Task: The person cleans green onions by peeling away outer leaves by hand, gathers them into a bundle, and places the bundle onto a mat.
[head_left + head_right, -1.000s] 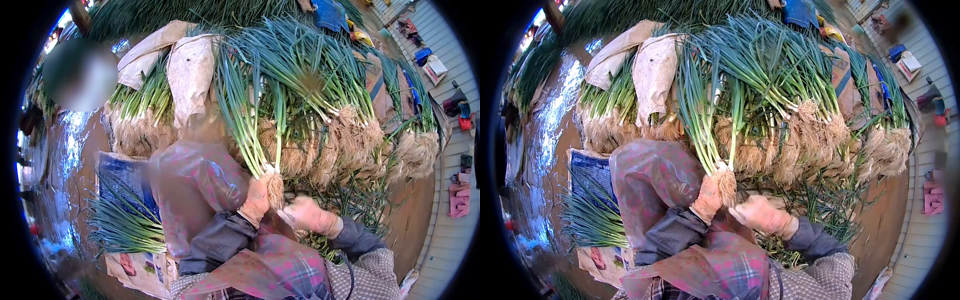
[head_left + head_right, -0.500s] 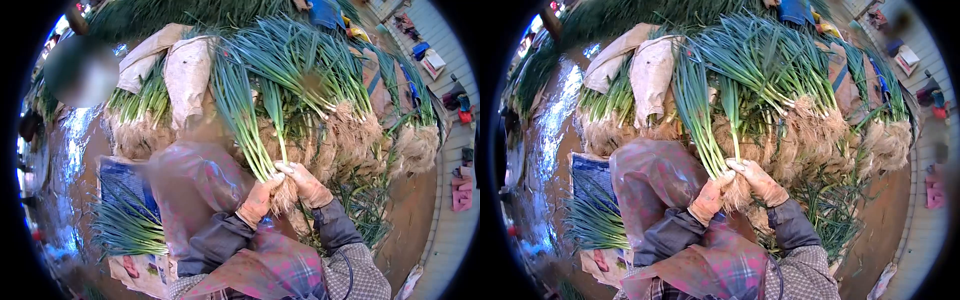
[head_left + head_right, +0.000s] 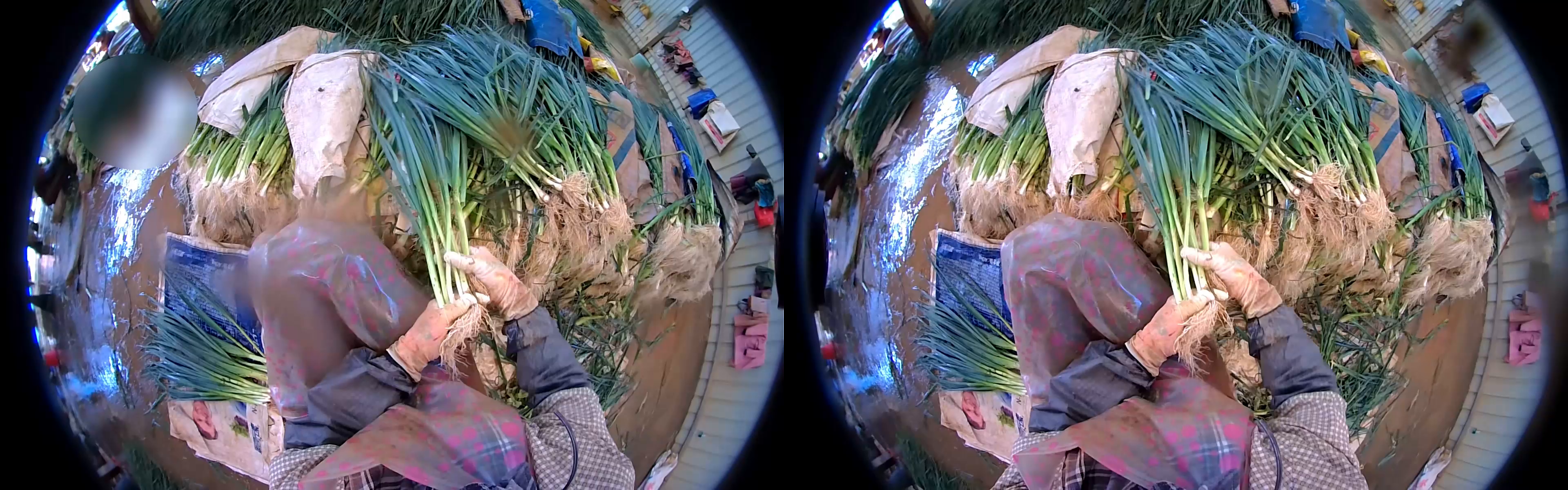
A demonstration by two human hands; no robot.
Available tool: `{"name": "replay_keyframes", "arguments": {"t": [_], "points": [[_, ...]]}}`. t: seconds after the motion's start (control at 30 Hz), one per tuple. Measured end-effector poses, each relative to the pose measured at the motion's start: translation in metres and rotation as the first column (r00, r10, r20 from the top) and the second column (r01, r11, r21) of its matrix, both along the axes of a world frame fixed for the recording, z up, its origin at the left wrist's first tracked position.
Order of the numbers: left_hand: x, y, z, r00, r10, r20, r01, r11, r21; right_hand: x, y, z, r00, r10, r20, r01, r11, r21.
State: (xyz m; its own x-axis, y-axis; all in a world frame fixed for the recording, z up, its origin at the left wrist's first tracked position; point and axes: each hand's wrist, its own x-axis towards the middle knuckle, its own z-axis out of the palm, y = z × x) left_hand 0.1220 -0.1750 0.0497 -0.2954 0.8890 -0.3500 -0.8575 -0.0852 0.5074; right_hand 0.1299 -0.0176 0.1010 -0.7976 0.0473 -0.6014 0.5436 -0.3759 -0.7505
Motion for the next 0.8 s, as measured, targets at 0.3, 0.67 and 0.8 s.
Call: {"name": "replay_keyframes", "arguments": {"t": [0.3,0.67,0.8], "points": [[0.011,0.006,-0.021,0.962,0.243,0.124,-0.215,0.955,-0.203,0.016,0.007,-0.069,0.991,-0.134,-0.020,0.106,0.670,0.734],[-0.004,0.008,-0.019,0.873,0.349,0.340,-0.331,0.937,-0.113,0.031,0.032,-0.053,0.976,-0.217,-0.031,0.210,0.884,0.419],[0.003,0.009,-0.042,0.871,0.420,0.254,-0.404,0.907,-0.114,0.026,0.050,-0.056,0.986,0.163,0.017,0.074,-0.531,0.844]]}}
